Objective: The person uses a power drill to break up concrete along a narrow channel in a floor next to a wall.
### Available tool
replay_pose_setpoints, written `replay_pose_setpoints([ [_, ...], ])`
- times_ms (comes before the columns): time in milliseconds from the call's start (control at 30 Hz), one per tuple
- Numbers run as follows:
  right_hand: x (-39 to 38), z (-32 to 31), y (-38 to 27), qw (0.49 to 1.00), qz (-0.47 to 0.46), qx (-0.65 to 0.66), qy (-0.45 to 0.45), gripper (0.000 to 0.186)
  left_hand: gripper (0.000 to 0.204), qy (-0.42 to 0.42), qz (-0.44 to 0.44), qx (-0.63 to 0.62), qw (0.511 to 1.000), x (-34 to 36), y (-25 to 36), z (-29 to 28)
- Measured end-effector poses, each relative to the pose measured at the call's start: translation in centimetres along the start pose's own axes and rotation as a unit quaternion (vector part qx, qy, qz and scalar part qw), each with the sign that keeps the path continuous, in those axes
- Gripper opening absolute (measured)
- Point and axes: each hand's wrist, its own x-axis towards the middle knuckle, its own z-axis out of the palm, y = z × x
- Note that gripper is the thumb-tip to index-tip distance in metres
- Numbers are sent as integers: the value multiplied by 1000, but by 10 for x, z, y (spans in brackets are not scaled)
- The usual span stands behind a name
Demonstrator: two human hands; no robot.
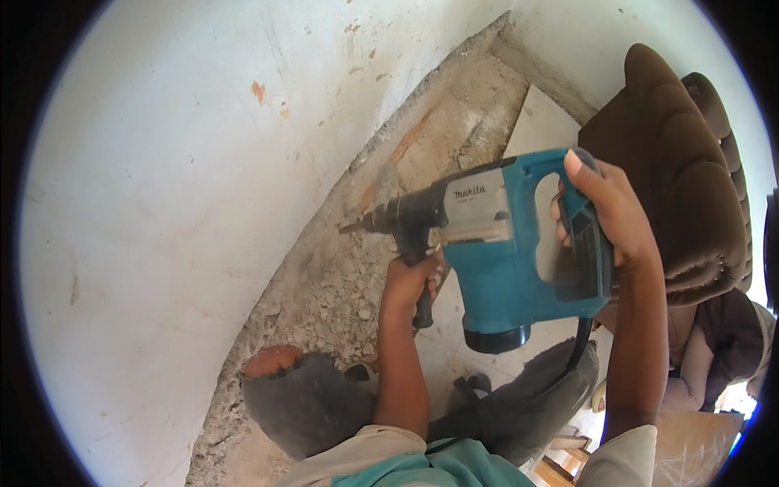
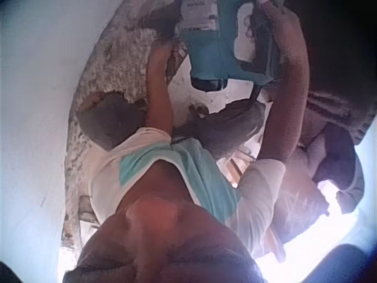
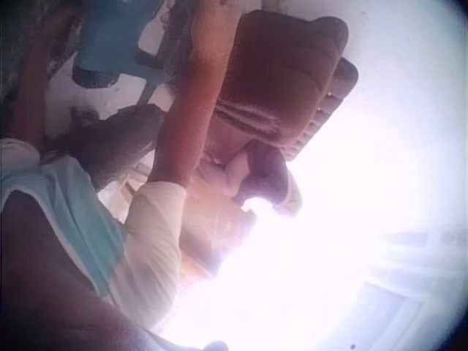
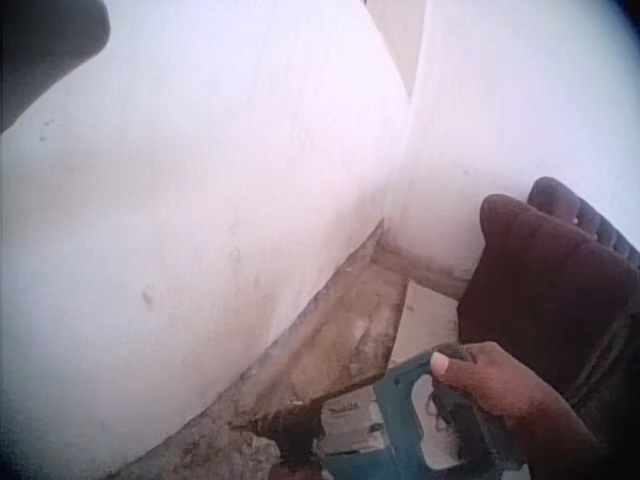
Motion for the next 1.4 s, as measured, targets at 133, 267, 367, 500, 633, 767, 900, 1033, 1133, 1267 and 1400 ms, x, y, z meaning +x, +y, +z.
replay_pose_setpoints([
  [133,-7,-6,4,999,-19,24,16,52,22,-10,4,7,1000,-1,-5,2],
  [267,-15,-4,9,999,-11,35,20,54,21,-6,12,17,1000,3,-14,-5],
  [367,-16,-3,10,998,-43,36,5,54,19,-1,5,19,1000,-5,-20,-2],
  [500,-33,25,1,1000,-21,9,-9,50,18,35,0,13,999,19,-42,-26],
  [633,-52,49,17,995,-85,-21,-39,47,21,108,-7,-17,994,-5,-34,-25],
  [767,-84,71,16,997,-78,-10,2,46,23,106,-2,-16,994,-3,-49,-41],
  [900,-113,81,18,998,-63,-8,26,44,19,77,19,-25,997,-9,-52,-44],
  [1033,-136,74,8,996,-85,9,33,43,14,24,52,-78,995,-22,-46,-36],
  [1133,-145,62,5,993,-104,34,51,52,15,15,27,-44,999,-36,-30,-28],
  [1267,-150,41,3,991,-103,48,76,60,20,-22,37,-43,998,-55,-15,-20],
  [1400,-159,27,-1,988,-118,48,91,58,18,-36,42,-40,998,-65,-14,-11],
])
